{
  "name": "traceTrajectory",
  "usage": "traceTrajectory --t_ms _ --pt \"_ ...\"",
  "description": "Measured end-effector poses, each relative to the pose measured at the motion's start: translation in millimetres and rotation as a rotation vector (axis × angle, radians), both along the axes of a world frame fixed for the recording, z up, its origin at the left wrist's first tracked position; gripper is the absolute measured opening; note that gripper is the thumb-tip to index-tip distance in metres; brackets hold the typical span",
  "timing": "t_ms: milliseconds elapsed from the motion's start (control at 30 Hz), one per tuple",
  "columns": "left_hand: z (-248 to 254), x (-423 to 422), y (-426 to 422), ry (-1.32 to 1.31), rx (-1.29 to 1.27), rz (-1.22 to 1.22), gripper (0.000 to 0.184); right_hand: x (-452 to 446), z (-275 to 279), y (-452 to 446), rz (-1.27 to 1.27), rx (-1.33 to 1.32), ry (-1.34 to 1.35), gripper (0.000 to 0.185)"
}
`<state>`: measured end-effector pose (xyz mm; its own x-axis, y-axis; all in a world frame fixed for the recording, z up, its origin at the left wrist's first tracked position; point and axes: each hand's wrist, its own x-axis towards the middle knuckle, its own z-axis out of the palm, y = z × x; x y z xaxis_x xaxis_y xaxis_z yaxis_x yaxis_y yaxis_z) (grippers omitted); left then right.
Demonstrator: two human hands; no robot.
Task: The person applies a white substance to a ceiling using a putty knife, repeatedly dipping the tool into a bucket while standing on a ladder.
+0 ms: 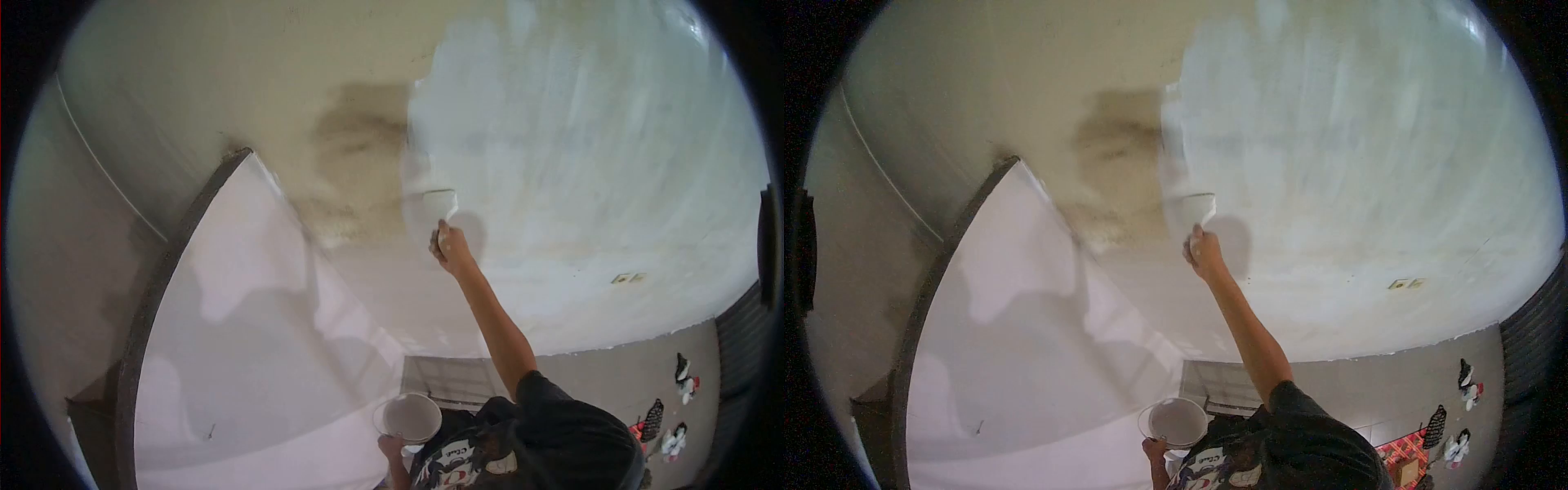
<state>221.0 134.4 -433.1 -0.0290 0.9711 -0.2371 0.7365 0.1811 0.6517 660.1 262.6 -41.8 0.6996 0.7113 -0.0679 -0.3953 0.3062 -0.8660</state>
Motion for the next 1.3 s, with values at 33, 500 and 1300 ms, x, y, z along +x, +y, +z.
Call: traceTrajectory --t_ms 33,500,1300 --pt "32 7 -3 0.025 -0.020 -0.017 0.033 0 22 6 -0.029 0.066 0.029 0.033" --pt "-18 -13 0 -0.056 -0.222 0.064 0.039 -23 166 6 -0.119 0.185 -0.192 0.033" --pt "24 -2 5 -0.242 -0.382 -0.053 0.030 8 48 16 -0.057 0.174 0.009 0.031"
